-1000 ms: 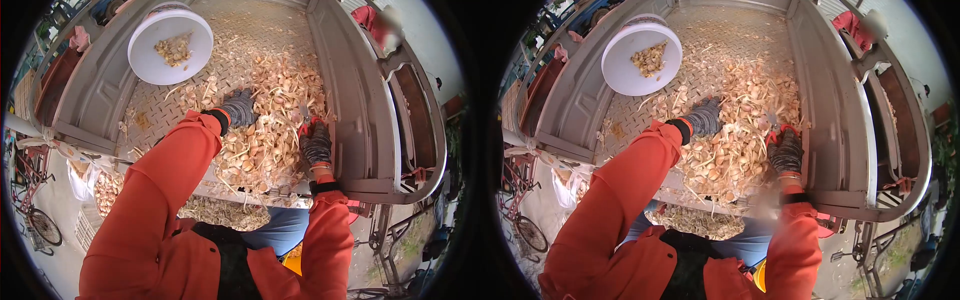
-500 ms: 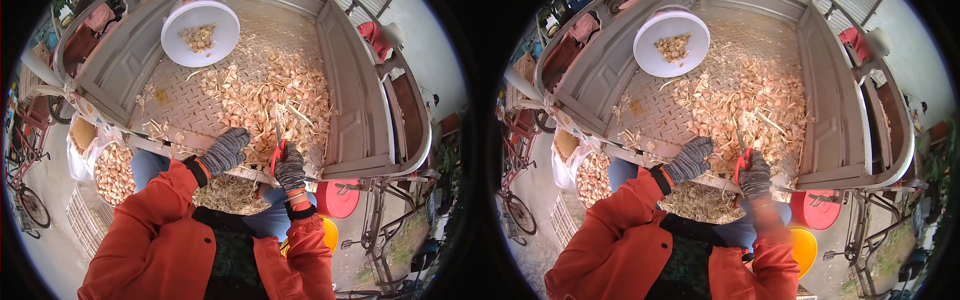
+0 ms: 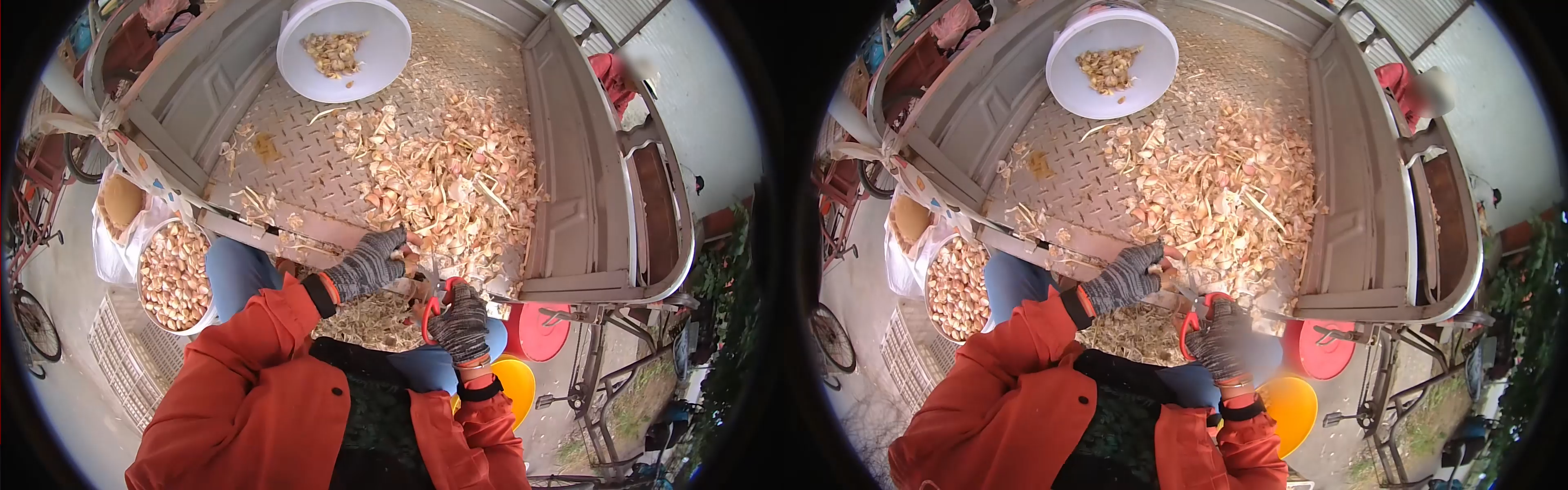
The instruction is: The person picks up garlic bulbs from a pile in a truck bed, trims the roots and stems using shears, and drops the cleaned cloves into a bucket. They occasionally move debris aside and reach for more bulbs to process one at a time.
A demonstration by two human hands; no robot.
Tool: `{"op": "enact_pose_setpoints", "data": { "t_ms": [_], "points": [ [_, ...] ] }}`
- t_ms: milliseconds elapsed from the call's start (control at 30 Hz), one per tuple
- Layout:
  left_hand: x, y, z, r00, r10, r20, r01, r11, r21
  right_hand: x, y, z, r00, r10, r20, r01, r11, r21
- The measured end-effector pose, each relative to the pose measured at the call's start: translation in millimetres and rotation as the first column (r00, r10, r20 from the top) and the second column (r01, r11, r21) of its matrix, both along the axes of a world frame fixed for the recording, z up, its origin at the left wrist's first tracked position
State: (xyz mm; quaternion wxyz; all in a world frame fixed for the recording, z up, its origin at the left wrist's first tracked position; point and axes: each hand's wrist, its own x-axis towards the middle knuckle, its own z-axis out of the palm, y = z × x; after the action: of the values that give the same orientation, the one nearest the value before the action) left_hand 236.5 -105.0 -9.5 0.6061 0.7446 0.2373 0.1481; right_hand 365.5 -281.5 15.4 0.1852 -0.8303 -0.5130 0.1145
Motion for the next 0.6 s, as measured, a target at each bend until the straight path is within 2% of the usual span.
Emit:
{"op": "enact_pose_setpoints", "data": {
  "t_ms": [100, 200, 233, 267, 300, 367, 467, 533, 567, 600],
  "points": [
    [-18.0, -0.5, 0.7, 0.999, -0.039, 0.036, 0.036, 0.997, 0.061, -3.8, -4.4, 0.2, 0.992, 0.071, 0.107, -0.064, 0.996, -0.067],
    [-32.9, -8.9, -2.6, 0.996, -0.059, 0.062, 0.053, 0.993, 0.102, -13.3, -6.3, -2.1, 0.995, 0.091, 0.032, -0.095, 0.988, 0.121],
    [-34.5, -13.6, -4.2, 0.997, -0.061, 0.054, 0.056, 0.994, 0.091, -19.1, -4.3, 12.0, 0.993, 0.048, -0.106, -0.046, 0.999, 0.019],
    [-34.6, -17.7, -4.6, 0.997, -0.064, 0.048, 0.060, 0.995, 0.082, -20.9, -8.4, 10.7, 0.992, 0.045, -0.120, -0.043, 0.999, 0.024],
    [-35.9, -22.2, 3.6, 0.998, -0.060, 0.029, 0.054, 0.983, 0.174, -22.0, -12.7, 8.3, 0.990, 0.043, -0.134, -0.039, 0.999, 0.031],
    [-37.2, -27.7, 5.7, 0.998, -0.053, 0.041, 0.047, 0.989, 0.139, -23.6, -19.7, 1.5, 0.984, 0.031, -0.176, -0.022, 0.998, 0.054],
    [-39.3, -33.7, 14.7, 0.997, -0.067, 0.039, 0.060, 0.986, 0.157, -16.2, -43.6, -63.7, 0.907, 0.117, -0.405, 0.031, 0.940, 0.340],
    [-38.1, -32.4, 16.6, 0.997, -0.072, -0.004, 0.072, 0.990, 0.118, -4.4, -43.5, -47.7, 0.867, -0.015, -0.499, 0.092, 0.987, 0.130],
    [-35.4, -29.4, -3.4, 0.996, -0.011, 0.092, 0.014, 1.000, -0.026, -5.3, -35.2, -14.9, 0.708, -0.122, -0.696, 0.273, 0.955, 0.111],
    [-33.6, -29.4, -1.6, 0.993, 0.021, 0.117, -0.006, 0.992, -0.129, -4.2, -28.3, 1.6, 0.490, -0.195, -0.850, 0.438, 0.898, 0.046]
  ]
}}
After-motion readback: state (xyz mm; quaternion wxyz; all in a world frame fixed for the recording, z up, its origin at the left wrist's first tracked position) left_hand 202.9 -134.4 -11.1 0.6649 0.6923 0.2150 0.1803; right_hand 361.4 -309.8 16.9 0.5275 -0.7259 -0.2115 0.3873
